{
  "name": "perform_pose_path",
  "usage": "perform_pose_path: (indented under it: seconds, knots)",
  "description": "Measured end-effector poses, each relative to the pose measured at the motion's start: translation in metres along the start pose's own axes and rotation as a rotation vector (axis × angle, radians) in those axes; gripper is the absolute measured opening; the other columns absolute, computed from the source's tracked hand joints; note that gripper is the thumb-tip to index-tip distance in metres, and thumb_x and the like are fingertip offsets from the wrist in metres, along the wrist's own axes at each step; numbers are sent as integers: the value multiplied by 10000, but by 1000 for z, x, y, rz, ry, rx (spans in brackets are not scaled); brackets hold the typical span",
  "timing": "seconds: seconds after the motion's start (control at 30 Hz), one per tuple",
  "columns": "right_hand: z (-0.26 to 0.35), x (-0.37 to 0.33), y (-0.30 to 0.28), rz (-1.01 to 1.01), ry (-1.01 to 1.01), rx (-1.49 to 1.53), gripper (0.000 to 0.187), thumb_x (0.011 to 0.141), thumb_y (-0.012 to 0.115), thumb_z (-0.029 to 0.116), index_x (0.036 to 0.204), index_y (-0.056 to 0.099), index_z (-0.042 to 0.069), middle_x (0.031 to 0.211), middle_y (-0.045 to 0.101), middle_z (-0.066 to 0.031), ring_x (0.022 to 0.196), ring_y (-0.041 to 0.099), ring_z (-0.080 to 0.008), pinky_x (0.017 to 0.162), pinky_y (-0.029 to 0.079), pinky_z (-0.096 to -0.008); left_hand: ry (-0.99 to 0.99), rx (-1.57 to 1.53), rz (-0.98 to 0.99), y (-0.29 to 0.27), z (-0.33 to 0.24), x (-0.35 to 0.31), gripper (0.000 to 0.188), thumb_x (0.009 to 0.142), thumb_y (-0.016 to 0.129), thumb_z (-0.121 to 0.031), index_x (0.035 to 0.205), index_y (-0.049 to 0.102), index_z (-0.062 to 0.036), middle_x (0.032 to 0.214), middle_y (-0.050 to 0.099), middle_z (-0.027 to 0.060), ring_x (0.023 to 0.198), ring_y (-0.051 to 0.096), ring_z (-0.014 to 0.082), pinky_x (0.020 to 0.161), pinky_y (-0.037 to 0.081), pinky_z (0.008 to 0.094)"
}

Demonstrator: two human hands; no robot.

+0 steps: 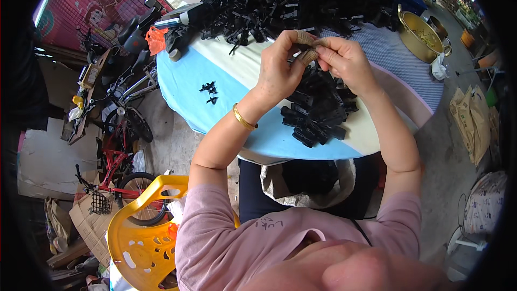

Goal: Manually assembling small black plastic components at a workstation.

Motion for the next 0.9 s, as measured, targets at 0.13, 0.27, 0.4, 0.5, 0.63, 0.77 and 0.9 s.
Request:
perform_pose_path:
  seconds: [0.13, 0.27, 0.4, 0.5, 0.63, 0.77, 0.9]
  knots:
    - [17, 3, -19, -142, -292, -152, 158, 839, 566, 135, 938, 586, 14, 639, 500, 36, 534, 384, 8, 457, 291, -129, -84, 4, -99, 3, 0, 5, 396, 740, 633, 37, 1080, 432, 10, 932, 599, 107, 831, 610, 163, 736, 496, 260]
    - [26, -3, -8, -106, -352, -440, 184, 748, 674, 83, 902, 599, 16, 707, 556, 20, 591, 450, -15, 527, 370, -141, -46, 214, -52, 10, -4, 0, 590, 680, 692, -1, 1184, 386, -28, 925, 612, 118, 773, 621, 194, 686, 496, 291]
    - [18, 3, -19, -45, -285, -265, 132, 782, 639, 78, 893, 598, 18, 766, 597, -1, 666, 528, -49, 609, 431, -167, -150, -36, 220, 15, -4, 4, 736, 639, 721, -1, 1264, 335, -54, 1011, 577, 114, 792, 579, 172, 741, 480, 290]
    - [12, 7, -24, 13, -200, -32, 148, 794, 635, 108, 910, 595, 24, 787, 598, 1, 668, 525, -49, 613, 435, -178, -384, -618, 386, 5, 7, -1, 771, 619, 724, 53, 1276, 327, -17, 1105, 540, 102, 915, 570, 175, 820, 482, 307]
    - [10, 3, -19, 110, -179, 96, 198, 795, 641, 174, 909, 585, 21, 799, 586, 10, 680, 505, -40, 593, 412, -154, -413, -685, 416, 8, 13, 1, 614, 638, 713, 45, 1177, 421, 14, 1066, 547, 99, 897, 581, 188, 808, 494, 314]
    - [21, 1, -8, 135, -331, 35, 201, 796, 635, 168, 910, 581, 12, 787, 576, 10, 668, 497, -37, 577, 404, -148, -464, -767, 331, 20, 26, -2, 286, 694, 693, -4, 912, 507, -17, 881, 571, 66, 792, 605, 192, 742, 516, 310]
    - [21, 1, -5, 94, -347, -37, 183, 804, 623, 141, 921, 579, 8, 775, 551, 18, 653, 485, -34, 564, 395, -146, -508, -871, 316, 24, 31, -6, 204, 727, 676, -25, 826, 498, -44, 840, 578, 61, 767, 607, 193, 706, 510, 311]
Point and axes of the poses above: each hand's wrist, its own x-axis towards the middle knuckle, its own y-axis out of the palm, z = x × y, the point moved 8 cm from there along x, towards the middle knuckle
